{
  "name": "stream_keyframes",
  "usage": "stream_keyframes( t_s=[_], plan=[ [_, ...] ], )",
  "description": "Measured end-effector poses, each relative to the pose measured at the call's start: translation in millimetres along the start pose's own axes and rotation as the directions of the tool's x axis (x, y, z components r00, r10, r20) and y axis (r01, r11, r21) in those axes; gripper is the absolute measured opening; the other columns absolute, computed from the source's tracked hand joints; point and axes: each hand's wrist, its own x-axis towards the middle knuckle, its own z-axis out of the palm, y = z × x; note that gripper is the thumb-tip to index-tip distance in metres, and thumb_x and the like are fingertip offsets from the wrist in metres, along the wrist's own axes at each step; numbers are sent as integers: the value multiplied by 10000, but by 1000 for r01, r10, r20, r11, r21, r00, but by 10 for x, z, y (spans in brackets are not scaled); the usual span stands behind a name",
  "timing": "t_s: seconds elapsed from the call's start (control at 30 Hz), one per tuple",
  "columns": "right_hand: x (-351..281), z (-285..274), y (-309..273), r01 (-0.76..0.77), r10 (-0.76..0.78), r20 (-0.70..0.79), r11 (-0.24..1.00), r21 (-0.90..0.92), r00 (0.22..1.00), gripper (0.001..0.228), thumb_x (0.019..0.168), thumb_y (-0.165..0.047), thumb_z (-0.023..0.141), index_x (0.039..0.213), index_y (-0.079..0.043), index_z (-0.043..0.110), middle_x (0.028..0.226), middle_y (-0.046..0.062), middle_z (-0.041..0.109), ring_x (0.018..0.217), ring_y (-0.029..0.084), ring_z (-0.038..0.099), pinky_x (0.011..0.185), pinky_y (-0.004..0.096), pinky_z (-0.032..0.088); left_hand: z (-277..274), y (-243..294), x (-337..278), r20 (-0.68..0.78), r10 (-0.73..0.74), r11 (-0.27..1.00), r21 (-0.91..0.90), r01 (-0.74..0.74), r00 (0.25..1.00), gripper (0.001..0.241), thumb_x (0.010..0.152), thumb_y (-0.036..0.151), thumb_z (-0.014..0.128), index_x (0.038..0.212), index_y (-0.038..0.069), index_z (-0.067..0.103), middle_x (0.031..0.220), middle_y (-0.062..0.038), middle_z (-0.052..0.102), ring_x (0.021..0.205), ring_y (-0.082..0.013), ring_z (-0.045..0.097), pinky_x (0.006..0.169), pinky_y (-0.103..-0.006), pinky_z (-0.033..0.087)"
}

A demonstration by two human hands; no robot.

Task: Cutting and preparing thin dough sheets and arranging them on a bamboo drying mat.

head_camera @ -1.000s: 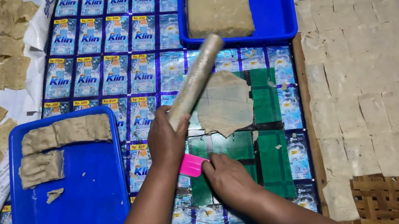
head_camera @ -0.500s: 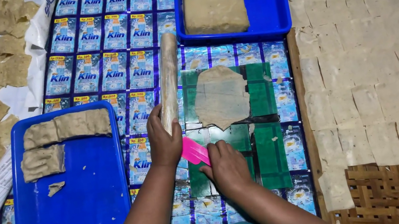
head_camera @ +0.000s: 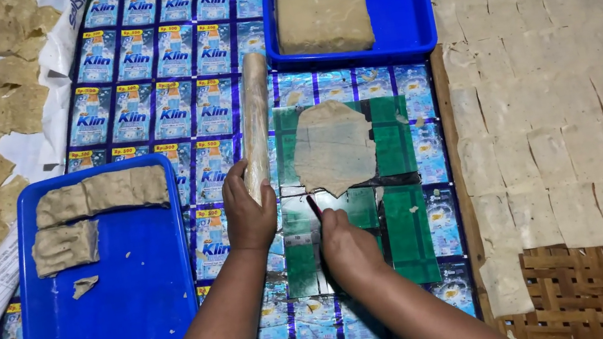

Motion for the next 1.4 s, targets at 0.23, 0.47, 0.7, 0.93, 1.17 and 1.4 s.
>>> stream_keyframes(
  t_s=[0.23, 0.47, 0.7, 0.93, 1.17, 1.4],
  plan=[
    [-176, -635, 464, -411, 383, 238, 908, 79, 892, 272, 1037, -375, 396, 1150, -132, 442, 781, 217, 732, 785, 501, 740, 679, 599, 571, -11, 26, 28, 6, -11, 1000, -8, 11, 1000, 428, 951, 131, 585, 1353, 44, 465, 1332, -155, 547, 1254, -375, 579, 1070, -482, 495],
    [-108, -581, 615, -485, 460, 202, 869, 99, 865, 274, 1053, -355, 367, 1165, -113, 429, 795, 241, 727, 813, 529, 727, 713, 617, 574, -9, 32, 21, -8, 12, 1000, 7, -12, 1000, 421, 949, 124, 593, 1344, 42, 473, 1325, -157, 550, 1249, -381, 579, 1062, -485, 493],
    [9, -546, 583, -485, 468, 175, 872, 68, 866, 291, 1065, -330, 361, 1215, -89, 427, 777, 247, 723, 809, 528, 727, 720, 612, 578, -20, 35, 33, -16, 19, 1000, 13, -19, 1000, 416, 944, 118, 611, 1329, 31, 479, 1315, -166, 555, 1242, -390, 582, 1054, -495, 495],
    [237, -557, 610, -498, 479, 181, 864, 74, 859, 290, 1059, -328, 355, 1204, -85, 417, 816, 277, 723, 849, 543, 720, 759, 623, 576, -35, 40, 47, -14, 18, 1000, 6, -18, 1000, 420, 944, 122, 615, 1331, 32, 477, 1316, -176, 551, 1236, -395, 583, 1044, -493, 499],
    [474, -540, 669, -491, 478, 134, 867, 83, 868, 278, 1059, -306, 368, 1199, -73, 424, 817, 278, 719, 831, 540, 721, 727, 622, 581, -72, 79, 69, 5, 6, 1000, 7, -6, 1000, 426, 950, 112, 610, 1343, 35, 465, 1326, -174, 543, 1235, -387, 583, 1040, -489, 505],
    [766, -461, 763, -486, 482, 72, 870, 79, 873, 298, 1055, -321, 354, 1197, -66, 415, 823, 268, 719, 826, 534, 722, 715, 625, 579, -74, 86, 91, 17, -5, 1000, 6, 5, 1000, 431, 956, 108, 612, 1354, 31, 465, 1333, -183, 548, 1226, -398, 588, 1027, -501, 507]
  ],
)
